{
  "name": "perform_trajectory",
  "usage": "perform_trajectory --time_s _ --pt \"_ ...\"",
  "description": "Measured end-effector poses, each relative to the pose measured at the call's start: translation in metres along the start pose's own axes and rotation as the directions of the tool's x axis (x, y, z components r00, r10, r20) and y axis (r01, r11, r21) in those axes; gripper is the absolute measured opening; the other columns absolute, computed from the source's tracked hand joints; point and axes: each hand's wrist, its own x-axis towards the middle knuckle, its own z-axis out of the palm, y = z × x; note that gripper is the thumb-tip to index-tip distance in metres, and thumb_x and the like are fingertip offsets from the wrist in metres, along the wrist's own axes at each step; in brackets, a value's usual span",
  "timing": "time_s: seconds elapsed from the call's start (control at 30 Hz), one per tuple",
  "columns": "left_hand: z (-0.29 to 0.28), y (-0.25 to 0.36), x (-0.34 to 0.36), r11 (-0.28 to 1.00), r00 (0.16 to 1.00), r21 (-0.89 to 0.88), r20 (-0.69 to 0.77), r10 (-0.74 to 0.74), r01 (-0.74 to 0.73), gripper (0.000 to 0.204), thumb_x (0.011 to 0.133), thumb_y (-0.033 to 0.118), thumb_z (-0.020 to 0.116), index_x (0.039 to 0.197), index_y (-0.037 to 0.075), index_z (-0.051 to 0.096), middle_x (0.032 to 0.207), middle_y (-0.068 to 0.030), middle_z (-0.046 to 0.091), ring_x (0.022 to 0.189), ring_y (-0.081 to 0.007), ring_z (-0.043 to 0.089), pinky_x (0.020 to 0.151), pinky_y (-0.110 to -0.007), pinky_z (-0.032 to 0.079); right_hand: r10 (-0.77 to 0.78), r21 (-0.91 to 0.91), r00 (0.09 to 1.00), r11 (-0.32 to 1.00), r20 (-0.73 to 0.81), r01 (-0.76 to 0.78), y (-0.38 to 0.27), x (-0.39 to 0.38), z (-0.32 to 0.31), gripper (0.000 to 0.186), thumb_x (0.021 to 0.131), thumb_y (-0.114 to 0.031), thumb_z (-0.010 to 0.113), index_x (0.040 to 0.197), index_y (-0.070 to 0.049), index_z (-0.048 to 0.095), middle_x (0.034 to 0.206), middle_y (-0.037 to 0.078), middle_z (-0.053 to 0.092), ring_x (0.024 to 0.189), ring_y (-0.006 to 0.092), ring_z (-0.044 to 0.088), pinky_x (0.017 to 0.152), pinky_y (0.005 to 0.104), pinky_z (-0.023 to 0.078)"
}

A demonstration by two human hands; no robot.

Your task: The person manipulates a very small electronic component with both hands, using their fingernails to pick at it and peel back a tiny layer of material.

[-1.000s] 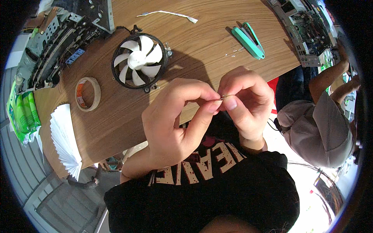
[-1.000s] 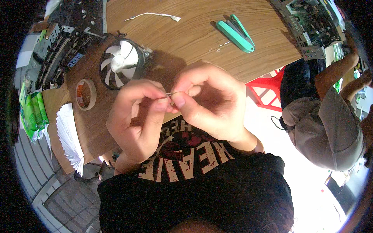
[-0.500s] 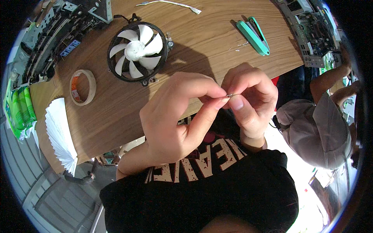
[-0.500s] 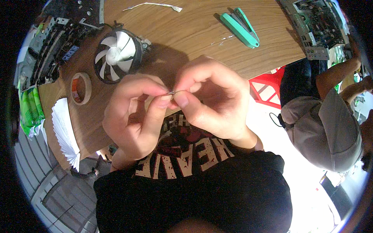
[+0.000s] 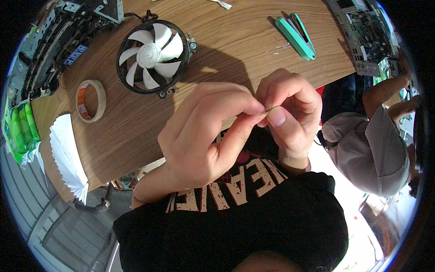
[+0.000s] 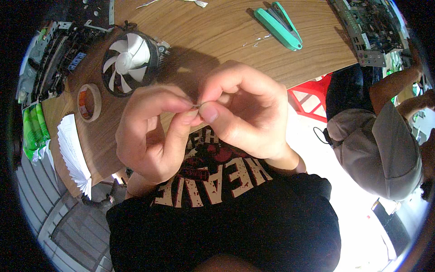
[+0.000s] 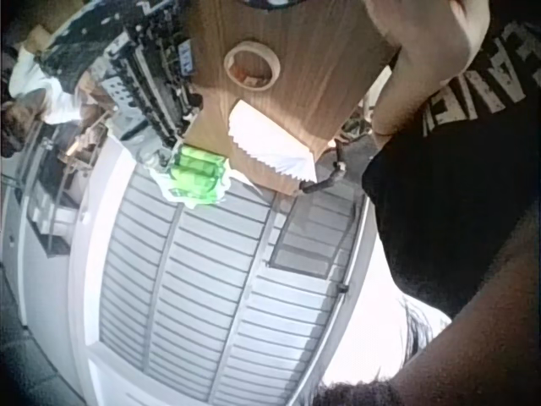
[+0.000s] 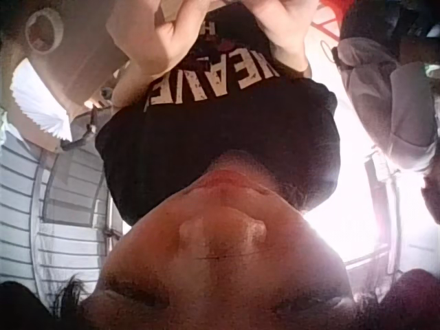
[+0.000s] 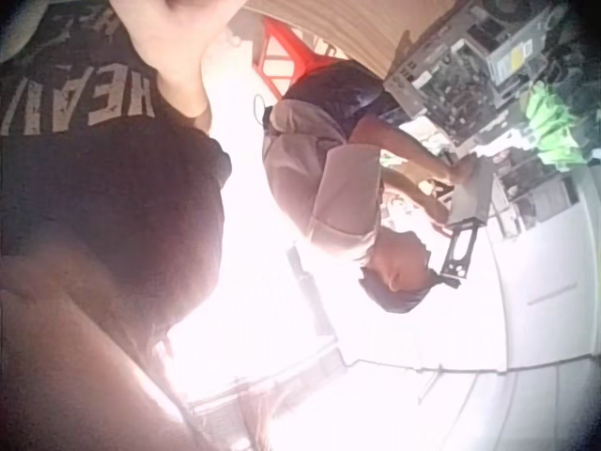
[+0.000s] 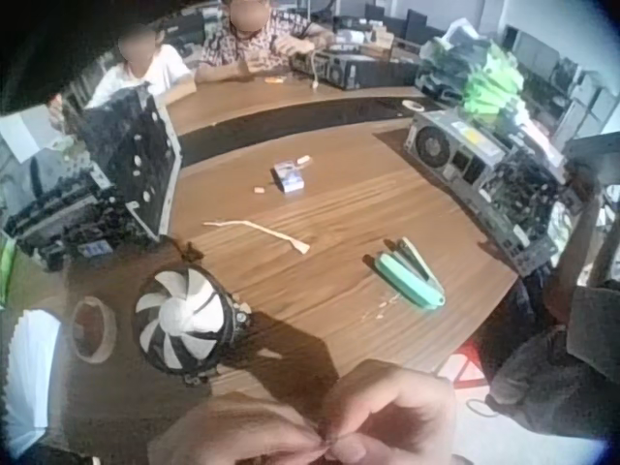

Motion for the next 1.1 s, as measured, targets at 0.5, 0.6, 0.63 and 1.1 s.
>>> perform_trajectory --time_s 0.5,0.6,0.63,1.1 --pt "-0.0064 0.0004 -0.0004 0.999 0.988 -0.022 0.154 -0.030 0.033 0.017 0.075 -0.012 0.058 0.088 -0.004 0.053 0.078 -0.0127 0.056 0.067 -0.0158 0.055 0.060 -0.024 0.046 0.067 0.011 0.997 0.998 -0.029 -0.067 0.0006 -0.0031 -0.0015 0.014 0.080 0.009 0.054 0.092 0.005 0.052 0.087 0.010 0.056 0.079 0.0158 0.059 0.074 0.0277 0.051" --pt "-0.0057 -0.0019 0.0004 1.000 0.988 -0.014 0.154 0.006 -0.004 0.017 0.075 -0.012 0.058 0.088 -0.004 0.053 0.079 -0.0126 0.056 0.067 -0.0156 0.055 0.060 -0.024 0.046 0.059 0.014 0.998 0.998 -0.035 -0.058 0.0013 -0.0042 -0.0021 0.014 0.079 0.009 0.054 0.092 0.005 0.052 0.087 0.010 0.056 0.079 0.0156 0.059 0.073 0.0273 0.050" --pt "-0.0054 -0.0021 -0.0003 1.000 0.988 -0.013 0.153 0.005 -0.003 0.017 0.075 -0.012 0.058 0.088 -0.004 0.053 0.079 -0.0126 0.056 0.067 -0.0156 0.055 0.060 -0.024 0.046 0.060 0.015 0.998 0.998 -0.034 -0.060 0.0020 -0.0042 -0.0023 0.014 0.079 0.009 0.054 0.092 0.005 0.052 0.087 0.010 0.056 0.079 0.0156 0.059 0.073 0.0273 0.050" --pt "-0.0051 -0.0026 -0.0039 0.997 0.989 -0.042 0.137 -0.063 0.069 0.017 0.074 -0.011 0.058 0.088 -0.002 0.053 0.078 -0.0121 0.057 0.065 -0.0160 0.055 0.059 -0.024 0.045 0.024 0.004 0.998 1.000 -0.062 -0.023 0.0070 -0.0044 -0.0002 0.012 0.078 0.010 0.053 0.090 0.006 0.053 0.083 0.011 0.056 0.075 0.0156 0.060 0.069 0.0261 0.050"
